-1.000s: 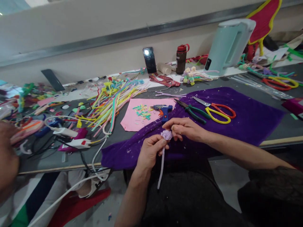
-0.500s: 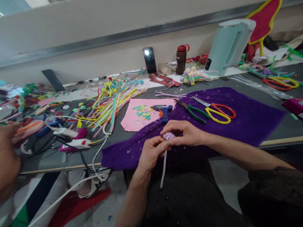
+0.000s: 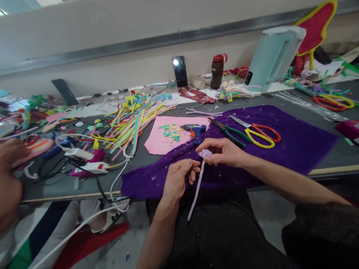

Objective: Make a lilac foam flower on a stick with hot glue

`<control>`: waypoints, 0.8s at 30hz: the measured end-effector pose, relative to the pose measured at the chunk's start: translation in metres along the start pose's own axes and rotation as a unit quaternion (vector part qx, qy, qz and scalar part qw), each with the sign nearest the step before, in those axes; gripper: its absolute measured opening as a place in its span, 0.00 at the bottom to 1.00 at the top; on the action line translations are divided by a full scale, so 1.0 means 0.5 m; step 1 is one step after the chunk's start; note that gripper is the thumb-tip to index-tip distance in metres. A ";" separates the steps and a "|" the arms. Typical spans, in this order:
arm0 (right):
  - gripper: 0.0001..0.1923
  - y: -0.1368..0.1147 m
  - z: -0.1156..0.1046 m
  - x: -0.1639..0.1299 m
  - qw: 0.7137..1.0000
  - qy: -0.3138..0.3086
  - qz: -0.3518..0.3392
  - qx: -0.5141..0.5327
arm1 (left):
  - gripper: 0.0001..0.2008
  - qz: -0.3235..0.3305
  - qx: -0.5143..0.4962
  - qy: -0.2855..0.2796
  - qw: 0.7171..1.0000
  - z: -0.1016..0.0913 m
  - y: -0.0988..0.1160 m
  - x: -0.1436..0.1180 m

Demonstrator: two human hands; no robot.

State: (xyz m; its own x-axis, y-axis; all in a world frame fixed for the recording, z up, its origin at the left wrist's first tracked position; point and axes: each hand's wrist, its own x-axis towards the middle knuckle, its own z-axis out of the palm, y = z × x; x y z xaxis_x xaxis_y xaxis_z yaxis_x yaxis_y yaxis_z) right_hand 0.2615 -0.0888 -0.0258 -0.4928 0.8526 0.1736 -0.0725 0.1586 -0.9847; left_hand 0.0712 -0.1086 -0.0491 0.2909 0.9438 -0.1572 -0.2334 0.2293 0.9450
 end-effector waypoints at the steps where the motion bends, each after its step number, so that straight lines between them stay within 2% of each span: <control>1: 0.16 0.000 0.000 0.000 1.000 -0.001 0.001 0.001 | 0.12 0.004 0.001 0.000 1.000 0.000 -0.001 0.001; 7: 0.17 -0.004 0.003 -0.002 1.000 -0.004 -0.005 -0.002 | 0.13 0.020 -0.003 0.002 1.000 0.002 -0.005 0.000; 9: 0.17 -0.004 0.005 -0.001 1.000 -0.001 -0.023 -0.017 | 0.14 0.020 0.012 0.008 1.000 0.006 -0.006 -0.003; 15: 0.13 0.002 0.010 0.003 0.989 0.006 -0.100 -0.110 | 0.09 0.029 0.108 0.012 0.994 0.024 -0.005 -0.009; 20: 0.12 0.011 0.013 0.005 0.988 0.002 -0.098 -0.116 | 0.08 0.036 0.131 0.024 0.990 0.033 -0.003 -0.008; 24: 0.15 -0.003 0.009 0.001 0.990 0.005 -0.083 -0.116 | 0.08 0.038 0.133 0.018 0.990 0.026 -0.001 -0.007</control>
State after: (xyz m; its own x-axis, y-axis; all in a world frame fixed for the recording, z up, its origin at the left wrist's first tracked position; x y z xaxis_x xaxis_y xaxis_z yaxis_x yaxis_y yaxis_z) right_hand 0.2574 -0.0909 -0.0242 -0.4813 0.8105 0.3337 0.0499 0.4054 -0.9128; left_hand 0.0823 -0.1152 -0.0452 0.2477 0.9648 -0.0884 0.0012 0.0909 0.9959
